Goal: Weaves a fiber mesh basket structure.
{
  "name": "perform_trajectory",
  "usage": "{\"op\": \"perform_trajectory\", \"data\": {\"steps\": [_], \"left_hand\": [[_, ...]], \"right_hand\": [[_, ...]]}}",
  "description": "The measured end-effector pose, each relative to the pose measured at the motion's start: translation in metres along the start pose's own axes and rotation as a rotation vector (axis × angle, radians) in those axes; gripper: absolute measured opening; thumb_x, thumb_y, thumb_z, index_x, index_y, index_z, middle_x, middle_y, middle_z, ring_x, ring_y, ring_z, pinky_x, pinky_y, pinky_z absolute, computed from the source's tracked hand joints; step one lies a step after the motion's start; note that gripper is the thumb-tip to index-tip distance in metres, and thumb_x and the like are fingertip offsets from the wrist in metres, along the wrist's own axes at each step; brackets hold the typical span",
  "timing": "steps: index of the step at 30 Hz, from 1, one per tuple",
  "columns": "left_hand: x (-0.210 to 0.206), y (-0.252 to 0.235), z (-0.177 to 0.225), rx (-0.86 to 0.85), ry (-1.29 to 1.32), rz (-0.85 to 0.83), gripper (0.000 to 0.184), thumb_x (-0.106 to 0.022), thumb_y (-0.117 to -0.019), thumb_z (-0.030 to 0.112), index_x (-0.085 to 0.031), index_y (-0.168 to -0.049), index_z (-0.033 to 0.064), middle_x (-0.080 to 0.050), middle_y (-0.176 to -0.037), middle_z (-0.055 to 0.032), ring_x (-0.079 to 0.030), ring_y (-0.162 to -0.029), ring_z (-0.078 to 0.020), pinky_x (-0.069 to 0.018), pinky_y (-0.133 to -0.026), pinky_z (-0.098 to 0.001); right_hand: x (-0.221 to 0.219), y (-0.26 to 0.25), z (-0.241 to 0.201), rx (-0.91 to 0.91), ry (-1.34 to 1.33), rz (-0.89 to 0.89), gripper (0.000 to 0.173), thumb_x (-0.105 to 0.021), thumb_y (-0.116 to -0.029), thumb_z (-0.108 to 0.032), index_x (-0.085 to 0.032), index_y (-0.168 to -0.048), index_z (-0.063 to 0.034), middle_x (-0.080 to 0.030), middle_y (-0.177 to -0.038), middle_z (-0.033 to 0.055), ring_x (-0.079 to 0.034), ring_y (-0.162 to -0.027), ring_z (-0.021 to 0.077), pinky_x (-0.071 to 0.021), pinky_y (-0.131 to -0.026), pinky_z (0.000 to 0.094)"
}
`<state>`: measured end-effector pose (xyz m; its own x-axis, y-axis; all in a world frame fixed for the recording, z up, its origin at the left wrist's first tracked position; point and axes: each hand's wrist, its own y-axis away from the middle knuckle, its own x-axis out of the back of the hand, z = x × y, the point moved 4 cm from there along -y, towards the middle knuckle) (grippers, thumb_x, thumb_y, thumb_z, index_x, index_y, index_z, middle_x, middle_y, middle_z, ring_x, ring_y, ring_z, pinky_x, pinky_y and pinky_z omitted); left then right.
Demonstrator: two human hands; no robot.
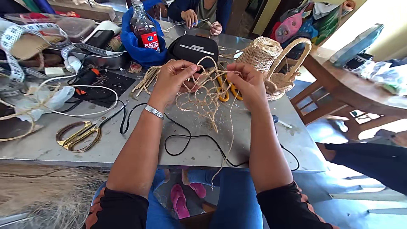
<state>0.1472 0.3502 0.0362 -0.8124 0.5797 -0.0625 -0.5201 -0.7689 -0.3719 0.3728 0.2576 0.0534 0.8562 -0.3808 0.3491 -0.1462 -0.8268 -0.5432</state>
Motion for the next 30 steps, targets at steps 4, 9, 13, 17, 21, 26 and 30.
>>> {"op": "perform_trajectory", "data": {"steps": [4,9,13,17,21,26,30], "left_hand": [[-0.004,0.001,0.0,-0.032,0.008,-0.01,0.019,-0.056,-0.1056,0.019,-0.066,-0.114,0.005,-0.075,-0.102,-0.0076,-0.075,-0.079,-0.0203,-0.0656,-0.069,-0.0361],[-0.005,0.0,0.001,-0.057,0.031,0.021,0.015,-0.054,-0.1059,0.018,-0.064,-0.11,0.0073,-0.074,-0.102,-0.0072,-0.074,-0.077,-0.0181,-0.0642,-0.066,-0.034],[-0.008,0.0,0.0,-0.024,0.029,-0.012,0.018,-0.046,-0.1086,0.02,-0.058,-0.115,0.0084,-0.072,-0.109,-0.0098,-0.075,-0.08,-0.0223,-0.0648,-0.07,-0.0387],[-0.017,0.006,0.001,0.04,0.019,-0.142,0.023,-0.034,-0.1124,0.023,-0.048,-0.124,0.0085,-0.072,-0.111,-0.0142,-0.076,-0.081,-0.0287,-0.0659,-0.066,-0.0422],[-0.027,0.01,0.0,0.148,0.106,-0.162,0.023,-0.029,-0.1132,0.024,-0.045,-0.124,0.0106,-0.071,-0.113,-0.0142,-0.076,-0.08,-0.0291,-0.0653,-0.062,-0.0405],[-0.019,0.006,-0.004,0.143,0.055,-0.082,0.025,-0.03,-0.1127,0.023,-0.047,-0.125,0.0089,-0.071,-0.104,-0.0122,-0.075,-0.076,-0.0261,-0.0657,-0.066,-0.04],[-0.01,-0.001,-0.01,-0.012,-0.249,-0.036,0.032,-0.037,-0.107,0.015,-0.057,-0.131,0.0063,-0.072,-0.1,-0.0071,-0.07,-0.085,-0.0153,-0.058,-0.075,-0.0325]], "right_hand": [[-0.007,0.003,-0.001,-0.08,0.149,-0.036,0.063,-0.077,-0.0896,-0.037,-0.056,-0.139,-0.0054,-0.064,-0.13,0.0097,-0.062,-0.092,0.0107,-0.0529,-0.079,0.0294],[-0.015,0.01,0.002,-0.374,0.027,-0.201,0.083,-0.079,-0.0883,-0.037,-0.036,-0.155,-0.0111,-0.07,-0.12,0.012,-0.069,-0.096,0.0172,-0.0573,-0.08,0.0365],[-0.014,0.01,0.004,-0.422,-0.06,-0.165,0.064,-0.081,-0.0873,-0.016,-0.05,-0.143,-0.007,-0.071,-0.106,0.0099,-0.067,-0.087,0.0144,-0.0566,-0.075,0.0334],[-0.002,0.006,0.003,-0.221,0.055,0.04,0.036,-0.08,-0.087,-0.013,-0.067,-0.118,-0.0012,-0.071,-0.101,0.0079,-0.067,-0.085,0.0113,-0.0579,-0.079,0.0321],[-0.005,0.008,-0.006,-0.074,0.255,0.2,0.03,-0.079,-0.0885,-0.018,-0.07,-0.111,-0.0015,-0.072,-0.101,0.0106,-0.068,-0.087,0.0174,-0.0568,-0.08,0.039],[-0.012,0.007,-0.001,-0.103,0.198,0.054,0.03,-0.078,-0.089,-0.019,-0.07,-0.112,-0.0018,-0.072,-0.098,0.0091,-0.068,-0.084,0.015,-0.0577,-0.078,0.0363],[-0.013,0.007,0.002,-0.204,0.063,-0.069,0.03,-0.08,-0.0881,-0.019,-0.07,-0.111,-0.0022,-0.07,-0.094,0.0066,-0.066,-0.08,0.0118,-0.0574,-0.076,0.0324]]}}
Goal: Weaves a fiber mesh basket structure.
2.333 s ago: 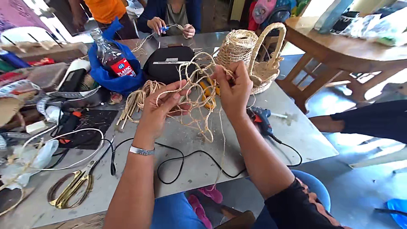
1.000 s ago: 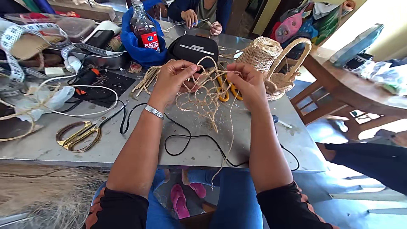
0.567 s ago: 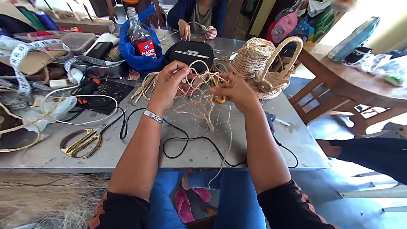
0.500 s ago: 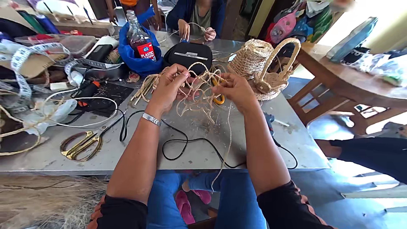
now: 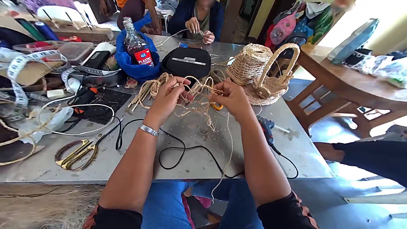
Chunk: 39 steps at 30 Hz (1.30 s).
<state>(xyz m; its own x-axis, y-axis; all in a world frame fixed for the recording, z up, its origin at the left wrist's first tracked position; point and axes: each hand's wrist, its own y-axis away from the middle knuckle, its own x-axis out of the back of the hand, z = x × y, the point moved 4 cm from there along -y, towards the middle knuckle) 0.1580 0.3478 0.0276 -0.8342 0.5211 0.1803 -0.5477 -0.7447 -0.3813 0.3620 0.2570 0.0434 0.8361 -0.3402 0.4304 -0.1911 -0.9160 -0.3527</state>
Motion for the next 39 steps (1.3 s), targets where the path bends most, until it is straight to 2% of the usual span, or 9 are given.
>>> {"op": "perform_trajectory", "data": {"steps": [5,8,12,14,18,23,29,33,39], "left_hand": [[-0.001,0.004,0.016,-0.339,-0.304,0.055,0.05,-0.059,-0.0868,0.012,-0.058,-0.137,0.0078,-0.061,-0.139,-0.0073,-0.057,-0.125,-0.0183,-0.0464,-0.102,-0.0382],[-0.009,0.007,0.023,-0.492,-0.388,0.096,0.039,-0.075,-0.092,0.022,-0.066,-0.124,0.0014,-0.07,-0.121,-0.0106,-0.067,-0.113,-0.0176,-0.0542,-0.102,-0.0363],[-0.013,0.01,0.017,-0.395,-0.4,0.159,0.019,-0.066,-0.0995,0.018,-0.073,-0.112,0.0054,-0.074,-0.107,-0.0046,-0.07,-0.095,-0.01,-0.0577,-0.09,-0.0301],[-0.007,0.008,0.014,-0.349,-0.405,0.18,0.019,-0.064,-0.1003,0.017,-0.072,-0.113,0.0052,-0.074,-0.108,-0.0057,-0.07,-0.093,-0.0102,-0.0578,-0.088,-0.0295],[0.0,0.006,0.013,-0.297,-0.293,0.165,0.018,-0.063,-0.1004,0.013,-0.069,-0.113,0.0022,-0.072,-0.11,-0.0075,-0.071,-0.098,-0.0123,-0.0593,-0.09,-0.0307],[-0.021,0.009,0.015,-0.11,0.001,-0.018,0.033,-0.06,-0.0994,0.006,-0.058,-0.132,-0.0001,-0.068,-0.109,-0.0109,-0.073,-0.087,-0.02,-0.0647,-0.077,-0.0358],[-0.035,0.018,0.014,-0.049,0.052,-0.129,0.019,-0.065,-0.0993,0.011,-0.07,-0.116,0.0036,-0.071,-0.101,-0.0031,-0.07,-0.082,-0.0122,-0.0621,-0.078,-0.0306],[-0.036,0.02,0.013,-0.076,0.05,-0.098,0.011,-0.067,-0.0985,0.013,-0.072,-0.103,0.0042,-0.073,-0.098,-0.0034,-0.071,-0.079,-0.0114,-0.0619,-0.075,-0.0292],[-0.031,0.019,0.009,-0.084,-0.049,0.02,0.017,-0.061,-0.1034,0.017,-0.072,-0.103,0.0049,-0.072,-0.092,-0.0021,-0.067,-0.068,-0.0092,-0.0597,-0.062,-0.0249]], "right_hand": [[-0.007,0.002,-0.004,0.025,-0.022,-0.012,0.025,-0.079,-0.0887,-0.017,-0.07,-0.108,-0.0035,-0.071,-0.092,0.0048,-0.066,-0.08,0.0093,-0.0567,-0.075,0.0295],[-0.012,0.003,-0.005,0.066,-0.018,-0.024,0.025,-0.079,-0.0888,-0.018,-0.07,-0.107,-0.0036,-0.071,-0.093,0.0046,-0.067,-0.081,0.0097,-0.0576,-0.077,0.0298],[-0.009,0.004,-0.004,0.035,0.081,-0.13,0.042,-0.081,-0.0879,-0.028,-0.067,-0.121,-0.0066,-0.069,-0.109,0.0079,-0.067,-0.087,0.0146,-0.0582,-0.076,0.0346],[0.004,0.006,-0.005,-0.009,0.158,-0.202,0.049,-0.077,-0.0913,-0.034,-0.063,-0.13,-0.0066,-0.066,-0.12,0.0109,-0.066,-0.089,0.0171,-0.058,-0.077,0.0381],[0.03,0.01,-0.006,0.103,0.093,-0.146,0.023,-0.054,-0.1058,-0.021,-0.071,-0.111,-0.0057,-0.069,-0.091,-0.0018,-0.055,-0.069,0.0014,-0.0472,-0.064,0.0212],[0.022,0.001,-0.005,0.198,-0.059,0.13,0.032,-0.039,-0.1064,-0.009,-0.067,-0.119,-0.0017,-0.067,-0.109,0.0053,-0.058,-0.081,0.0055,-0.0492,-0.07,0.0222],[0.006,0.001,-0.009,0.428,0.215,0.347,0.027,-0.053,-0.1026,-0.009,-0.078,-0.112,-0.0123,-0.064,-0.109,0.0109,-0.059,-0.105,0.022,-0.0488,-0.093,0.0382],[0.004,0.003,-0.009,0.413,0.193,0.348,0.019,-0.061,-0.1012,-0.012,-0.076,-0.11,-0.0066,-0.069,-0.101,0.0084,-0.067,-0.088,0.0116,-0.0574,-0.08,0.0256],[-0.005,0.005,-0.019,0.224,-0.202,0.089,0.02,-0.052,-0.1073,-0.012,-0.062,-0.118,0.0016,-0.072,-0.097,0.008,-0.074,-0.083,0.0142,-0.0647,-0.077,0.0317]]}}
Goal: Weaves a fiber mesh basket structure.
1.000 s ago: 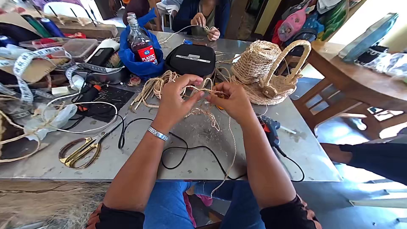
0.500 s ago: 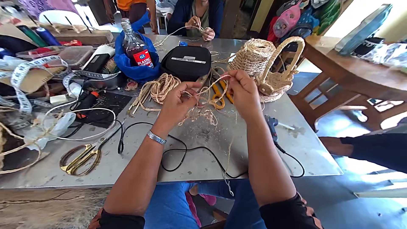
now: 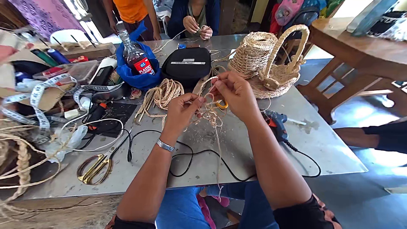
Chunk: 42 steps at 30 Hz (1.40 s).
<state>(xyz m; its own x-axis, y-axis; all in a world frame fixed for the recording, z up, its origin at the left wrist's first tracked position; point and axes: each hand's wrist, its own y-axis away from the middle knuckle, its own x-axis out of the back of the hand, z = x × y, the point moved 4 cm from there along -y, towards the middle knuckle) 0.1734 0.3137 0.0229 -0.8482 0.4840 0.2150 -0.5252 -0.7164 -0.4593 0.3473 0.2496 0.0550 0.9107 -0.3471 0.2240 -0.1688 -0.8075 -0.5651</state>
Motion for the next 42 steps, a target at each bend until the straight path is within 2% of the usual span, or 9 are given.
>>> {"op": "perform_trajectory", "data": {"steps": [6,10,16,19,22,27,31,38,42], "left_hand": [[0.0,0.001,0.002,-0.046,-0.154,0.023,0.021,-0.058,-0.1057,0.024,-0.071,-0.104,0.0074,-0.071,-0.087,-0.0022,-0.065,-0.063,-0.0092,-0.0575,-0.056,-0.0236],[-0.003,0.0,-0.003,-0.02,0.015,-0.037,0.023,-0.05,-0.1087,0.026,-0.066,-0.112,0.0091,-0.063,-0.087,-0.0023,-0.06,-0.067,-0.0104,-0.0537,-0.058,-0.0236],[-0.004,-0.001,-0.007,0.13,0.19,-0.033,0.014,-0.066,-0.1004,0.023,-0.073,-0.1,0.0106,-0.069,-0.09,0.0001,-0.06,-0.067,-0.0059,-0.0514,-0.059,-0.0186],[-0.007,-0.001,-0.008,0.16,0.296,-0.019,0.009,-0.067,-0.0994,0.016,-0.073,-0.098,0.0097,-0.068,-0.086,0.0008,-0.059,-0.067,-0.0039,-0.0506,-0.06,-0.0173],[-0.007,-0.001,-0.01,0.185,0.339,0.003,0.008,-0.069,-0.0978,0.014,-0.073,-0.094,0.0084,-0.068,-0.081,0.0005,-0.059,-0.065,-0.0044,-0.0507,-0.06,-0.0178],[0.002,0.0,-0.002,-0.087,-0.105,0.173,0.01,-0.068,-0.0982,0.016,-0.072,-0.103,0.0079,-0.065,-0.091,0.0005,-0.06,-0.076,-0.0054,-0.0525,-0.068,-0.021],[0.0,0.001,0.004,-0.322,-0.37,0.244,0.014,-0.067,-0.0953,0.012,-0.075,-0.104,0.0053,-0.063,-0.091,-0.0029,-0.059,-0.083,-0.0096,-0.0492,-0.078,-0.0285],[-0.001,0.002,0.006,-0.378,-0.485,0.227,0.012,-0.068,-0.0948,0.015,-0.075,-0.101,0.0086,-0.063,-0.089,0.0005,-0.057,-0.083,-0.0095,-0.0445,-0.084,-0.0352],[-0.001,0.001,0.005,-0.389,-0.47,0.191,0.012,-0.068,-0.0957,0.015,-0.075,-0.101,0.0073,-0.063,-0.09,-0.0005,-0.057,-0.083,-0.0091,-0.0464,-0.082,-0.0317]], "right_hand": [[-0.002,0.003,-0.003,-0.003,0.01,-0.048,0.029,-0.075,-0.0907,-0.006,-0.064,-0.117,-0.0011,-0.071,-0.094,0.0054,-0.071,-0.08,0.0117,-0.0626,-0.074,0.028],[0.001,0.004,-0.003,-0.095,-0.012,-0.004,0.03,-0.075,-0.0907,-0.006,-0.063,-0.118,-0.003,-0.073,-0.091,0.0049,-0.071,-0.078,0.0111,-0.0617,-0.073,0.0272],[-0.001,0.01,-0.003,-0.11,-0.004,0.028,0.034,-0.076,-0.0926,-0.008,-0.051,-0.116,-0.0074,-0.074,-0.091,0.0051,-0.07,-0.074,0.0125,-0.0581,-0.064,0.026],[-0.006,0.008,-0.003,-0.074,-0.032,0.034,0.017,-0.074,-0.0933,-0.008,-0.059,-0.102,-0.0053,-0.071,-0.091,0.0051,-0.067,-0.072,0.0114,-0.0567,-0.064,0.0258],[-0.011,0.011,-0.007,-0.034,-0.018,0.028,0.013,-0.071,-0.095,-0.008,-0.062,-0.103,-0.0062,-0.07,-0.09,0.005,-0.068,-0.073,0.0118,-0.0575,-0.063,0.0259],[-0.016,0.013,-0.012,0.111,0.263,0.083,0.015,-0.077,-0.091,-0.022,-0.075,-0.091,-0.0072,-0.068,-0.116,0.0084,-0.065,-0.093,0.0158,-0.0552,-0.071,0.0301],[-0.018,0.016,-0.012,0.054,0.307,0.123,0.01,-0.077,-0.0907,-0.017,-0.079,-0.094,-0.0073,-0.067,-0.119,0.0105,-0.064,-0.089,0.0143,-0.0535,-0.07,0.0279],[-0.021,0.016,-0.006,-0.076,0.067,0.116,0.007,-0.073,-0.0929,-0.015,-0.076,-0.091,-0.0085,-0.066,-0.123,0.0063,-0.065,-0.088,0.0118,-0.0551,-0.066,0.0267],[-0.019,0.013,-0.004,-0.131,0.091,0.009,0.013,-0.064,-0.0988,-0.017,-0.071,-0.097,-0.0061,-0.061,-0.126,0.0102,-0.063,-0.098,0.0151,-0.0549,-0.076,0.0298]]}}
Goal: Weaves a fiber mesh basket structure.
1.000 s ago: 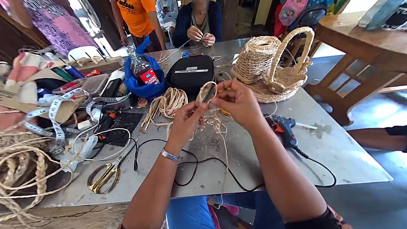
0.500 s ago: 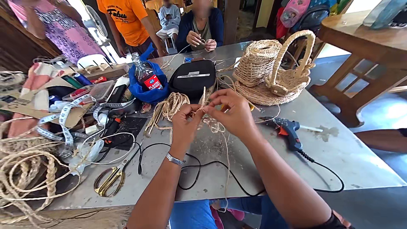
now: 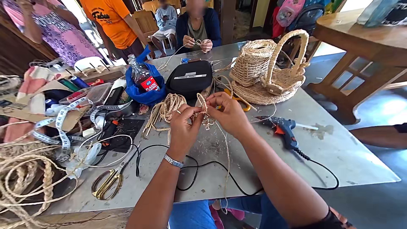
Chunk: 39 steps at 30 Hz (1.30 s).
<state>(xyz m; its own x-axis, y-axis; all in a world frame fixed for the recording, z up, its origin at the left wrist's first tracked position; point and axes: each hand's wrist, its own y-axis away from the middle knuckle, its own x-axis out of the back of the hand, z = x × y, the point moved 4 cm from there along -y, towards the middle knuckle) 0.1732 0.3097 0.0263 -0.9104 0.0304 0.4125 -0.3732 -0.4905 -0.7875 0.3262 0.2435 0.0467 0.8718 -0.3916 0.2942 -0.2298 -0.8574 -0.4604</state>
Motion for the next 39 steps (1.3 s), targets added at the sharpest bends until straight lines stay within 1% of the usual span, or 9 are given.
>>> {"op": "perform_trajectory", "data": {"steps": [8,15,19,21,25,29,31,34,39], "left_hand": [[0.023,-0.007,-0.019,0.19,0.085,0.036,0.024,-0.062,-0.1033,0.027,-0.072,-0.104,0.0054,-0.065,-0.096,-0.0035,-0.059,-0.078,-0.0079,-0.0502,-0.069,-0.0234],[0.046,-0.005,-0.047,0.305,-0.129,0.17,0.03,-0.061,-0.1031,0.035,-0.072,-0.105,0.0071,-0.065,-0.094,-0.0067,-0.059,-0.075,-0.0128,-0.0503,-0.068,-0.0302],[0.07,-0.006,-0.055,0.301,-0.233,0.259,0.031,-0.06,-0.1037,0.034,-0.072,-0.108,0.0048,-0.067,-0.096,-0.0108,-0.061,-0.079,-0.0183,-0.0512,-0.074,-0.0364],[0.084,-0.001,-0.067,0.326,-0.276,0.322,0.034,-0.058,-0.1045,0.038,-0.072,-0.11,0.008,-0.068,-0.096,-0.0098,-0.063,-0.078,-0.0178,-0.0534,-0.073,-0.0373],[0.119,0.003,-0.089,0.481,-0.355,0.448,0.037,-0.057,-0.1045,0.036,-0.072,-0.11,0.0028,-0.07,-0.1,-0.0145,-0.065,-0.088,-0.022,-0.0517,-0.084,-0.0425],[0.104,-0.004,-0.07,0.469,-0.328,0.29,0.04,-0.057,-0.1039,0.037,-0.071,-0.11,-0.0004,-0.069,-0.102,-0.0194,-0.066,-0.092,-0.0288,-0.0528,-0.087,-0.0492],[0.078,-0.013,-0.051,0.427,-0.251,0.151,0.036,-0.062,-0.1007,0.032,-0.073,-0.107,-0.0021,-0.07,-0.102,-0.02,-0.067,-0.092,-0.0294,-0.0531,-0.087,-0.0506],[0.046,-0.013,-0.03,0.343,-0.215,0.036,0.029,-0.065,-0.0987,0.029,-0.074,-0.097,0.0012,-0.069,-0.09,-0.0131,-0.062,-0.077,-0.0207,-0.0516,-0.073,-0.0424],[0.032,-0.008,-0.01,0.263,-0.165,0.037,0.022,-0.067,-0.0975,0.028,-0.074,-0.088,0.0082,-0.063,-0.078,-0.0006,-0.051,-0.064,-0.0053,-0.0416,-0.06,-0.0228]], "right_hand": [[-0.013,0.004,0.005,-0.425,-0.597,-0.143,0.032,-0.031,-0.109,-0.02,-0.061,-0.1,-0.0115,-0.063,-0.099,-0.0011,-0.059,-0.089,0.0091,-0.049,-0.077,0.029],[0.032,-0.002,-0.013,-0.061,-0.935,-0.377,0.035,-0.037,-0.1099,-0.032,-0.064,-0.091,-0.0197,-0.06,-0.072,-0.0076,-0.065,-0.078,0.0099,-0.0573,-0.093,0.0425],[0.077,0.011,-0.02,0.23,-0.631,-0.621,0.053,-0.062,-0.1004,-0.047,-0.06,-0.136,-0.0078,-0.069,-0.088,-0.0044,-0.067,-0.074,0.0079,-0.062,-0.069,0.028],[0.094,0.02,-0.023,0.28,-0.518,-0.578,0.034,-0.068,-0.0981,-0.038,-0.069,-0.121,-0.0128,-0.071,-0.084,-0.0049,-0.063,-0.06,0.0018,-0.0516,-0.047,0.0164],[0.148,0.034,-0.019,0.441,-0.699,-0.257,0.02,-0.057,-0.1029,-0.033,-0.067,-0.087,-0.025,-0.052,-0.058,-0.0163,-0.045,-0.045,-0.0066,-0.0377,-0.042,0.0103],[0.146,0.022,-0.014,0.11,-0.172,0.302,0.035,-0.04,-0.1098,-0.026,-0.062,-0.084,-0.0204,-0.047,-0.059,-0.0121,-0.041,-0.046,-0.0002,-0.0383,-0.044,0.0171],[0.114,0.008,-0.004,-0.088,0.397,0.179,0.022,-0.061,-0.1024,-0.021,-0.073,-0.112,-0.0055,-0.071,-0.099,0.009,-0.068,-0.083,0.0208,-0.0589,-0.072,0.0429],[0.073,-0.004,0.006,-0.105,0.679,0.087,0.036,-0.061,-0.1007,-0.016,-0.066,-0.134,-0.0019,-0.054,-0.146,0.0232,-0.049,-0.134,0.0463,-0.0401,-0.107,0.0671],[0.029,0.002,-0.017,0.204,0.47,0.2,0.038,-0.06,-0.103,-0.038,-0.069,-0.106,-0.0012,-0.07,-0.094,0.0104,-0.069,-0.087,0.0204,-0.0578,-0.078,0.0399]]}}
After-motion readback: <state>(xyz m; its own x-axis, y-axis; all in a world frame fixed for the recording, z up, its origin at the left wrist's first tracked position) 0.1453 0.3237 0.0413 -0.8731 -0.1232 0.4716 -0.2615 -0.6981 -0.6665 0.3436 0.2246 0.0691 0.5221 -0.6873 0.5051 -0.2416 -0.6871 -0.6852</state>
